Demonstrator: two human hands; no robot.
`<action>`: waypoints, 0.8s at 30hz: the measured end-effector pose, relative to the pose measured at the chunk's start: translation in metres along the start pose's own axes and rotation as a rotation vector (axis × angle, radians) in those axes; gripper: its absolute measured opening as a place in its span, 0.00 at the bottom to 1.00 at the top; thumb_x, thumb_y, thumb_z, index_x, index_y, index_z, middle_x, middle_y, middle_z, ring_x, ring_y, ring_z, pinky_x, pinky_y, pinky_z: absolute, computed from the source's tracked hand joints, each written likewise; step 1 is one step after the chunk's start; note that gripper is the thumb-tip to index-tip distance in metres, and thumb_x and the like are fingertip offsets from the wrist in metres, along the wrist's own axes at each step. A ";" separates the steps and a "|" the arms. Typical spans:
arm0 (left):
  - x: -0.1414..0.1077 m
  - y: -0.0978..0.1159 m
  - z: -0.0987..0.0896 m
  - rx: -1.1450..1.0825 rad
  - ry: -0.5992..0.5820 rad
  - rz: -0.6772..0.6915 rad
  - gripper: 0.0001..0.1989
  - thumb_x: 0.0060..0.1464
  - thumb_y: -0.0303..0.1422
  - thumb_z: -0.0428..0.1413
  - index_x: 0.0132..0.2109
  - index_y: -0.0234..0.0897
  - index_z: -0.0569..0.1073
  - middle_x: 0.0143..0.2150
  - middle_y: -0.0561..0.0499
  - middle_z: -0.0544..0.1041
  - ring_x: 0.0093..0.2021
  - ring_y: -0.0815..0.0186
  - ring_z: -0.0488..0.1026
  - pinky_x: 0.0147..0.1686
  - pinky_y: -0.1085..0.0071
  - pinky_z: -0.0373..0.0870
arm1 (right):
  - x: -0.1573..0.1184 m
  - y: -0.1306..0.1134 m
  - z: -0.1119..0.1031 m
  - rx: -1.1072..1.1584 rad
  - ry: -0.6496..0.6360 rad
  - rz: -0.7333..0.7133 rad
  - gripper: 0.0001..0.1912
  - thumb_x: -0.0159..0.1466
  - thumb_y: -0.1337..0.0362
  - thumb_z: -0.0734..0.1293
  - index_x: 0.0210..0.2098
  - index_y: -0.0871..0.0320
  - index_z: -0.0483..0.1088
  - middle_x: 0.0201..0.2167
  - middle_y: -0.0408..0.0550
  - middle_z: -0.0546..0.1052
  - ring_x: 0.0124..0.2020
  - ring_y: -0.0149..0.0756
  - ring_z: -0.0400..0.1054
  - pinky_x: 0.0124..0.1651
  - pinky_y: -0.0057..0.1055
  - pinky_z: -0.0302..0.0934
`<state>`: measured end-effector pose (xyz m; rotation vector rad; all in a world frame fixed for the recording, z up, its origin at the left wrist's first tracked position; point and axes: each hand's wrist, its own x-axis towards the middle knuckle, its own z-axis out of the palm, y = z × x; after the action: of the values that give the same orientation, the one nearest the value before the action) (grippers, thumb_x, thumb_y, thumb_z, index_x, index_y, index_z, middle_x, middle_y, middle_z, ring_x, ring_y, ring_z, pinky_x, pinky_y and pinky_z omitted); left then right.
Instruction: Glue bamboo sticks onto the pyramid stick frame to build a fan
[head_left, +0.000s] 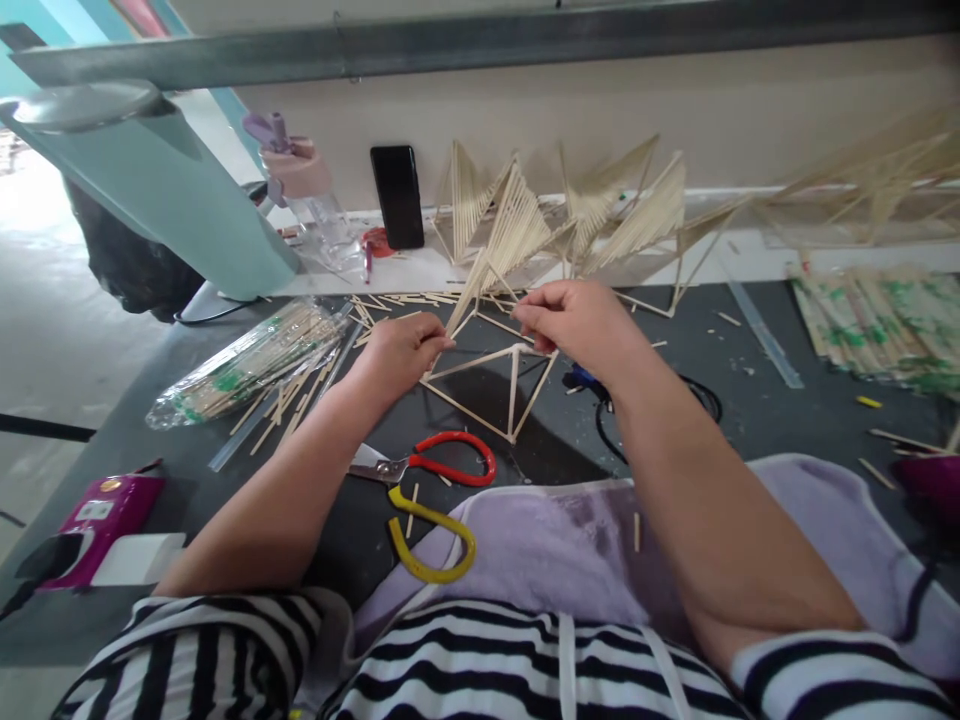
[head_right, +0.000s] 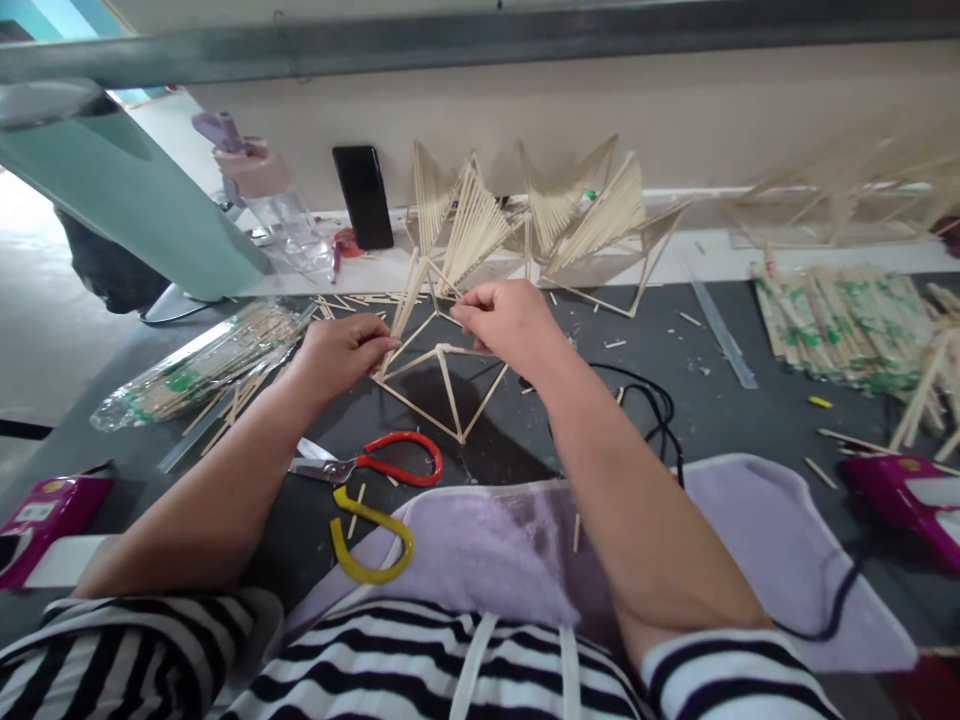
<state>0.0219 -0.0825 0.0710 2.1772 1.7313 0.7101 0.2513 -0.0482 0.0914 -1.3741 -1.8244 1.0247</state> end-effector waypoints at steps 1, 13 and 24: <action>0.000 0.000 -0.001 0.024 -0.002 0.006 0.09 0.55 0.36 0.55 0.30 0.39 0.75 0.22 0.55 0.74 0.28 0.67 0.71 0.32 0.72 0.62 | 0.006 -0.001 0.003 0.013 -0.007 -0.011 0.13 0.57 0.55 0.69 0.31 0.60 0.76 0.22 0.44 0.74 0.19 0.27 0.62 0.25 0.28 0.56; 0.000 0.001 0.001 0.193 -0.073 0.091 0.10 0.59 0.36 0.53 0.35 0.39 0.76 0.31 0.50 0.79 0.34 0.63 0.74 0.34 0.71 0.63 | 0.029 -0.008 0.023 0.090 -0.128 -0.033 0.18 0.54 0.50 0.71 0.32 0.60 0.78 0.22 0.43 0.74 0.20 0.25 0.55 0.27 0.29 0.53; 0.001 0.004 0.002 0.136 -0.039 0.056 0.09 0.57 0.37 0.54 0.36 0.39 0.77 0.31 0.53 0.79 0.33 0.66 0.74 0.35 0.72 0.64 | 0.039 -0.004 0.032 0.045 -0.079 -0.067 0.15 0.56 0.56 0.70 0.21 0.62 0.74 0.13 0.39 0.62 0.18 0.25 0.52 0.25 0.29 0.48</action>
<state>0.0266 -0.0828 0.0713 2.3213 1.7531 0.5740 0.2122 -0.0177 0.0804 -1.2540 -1.8796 1.0924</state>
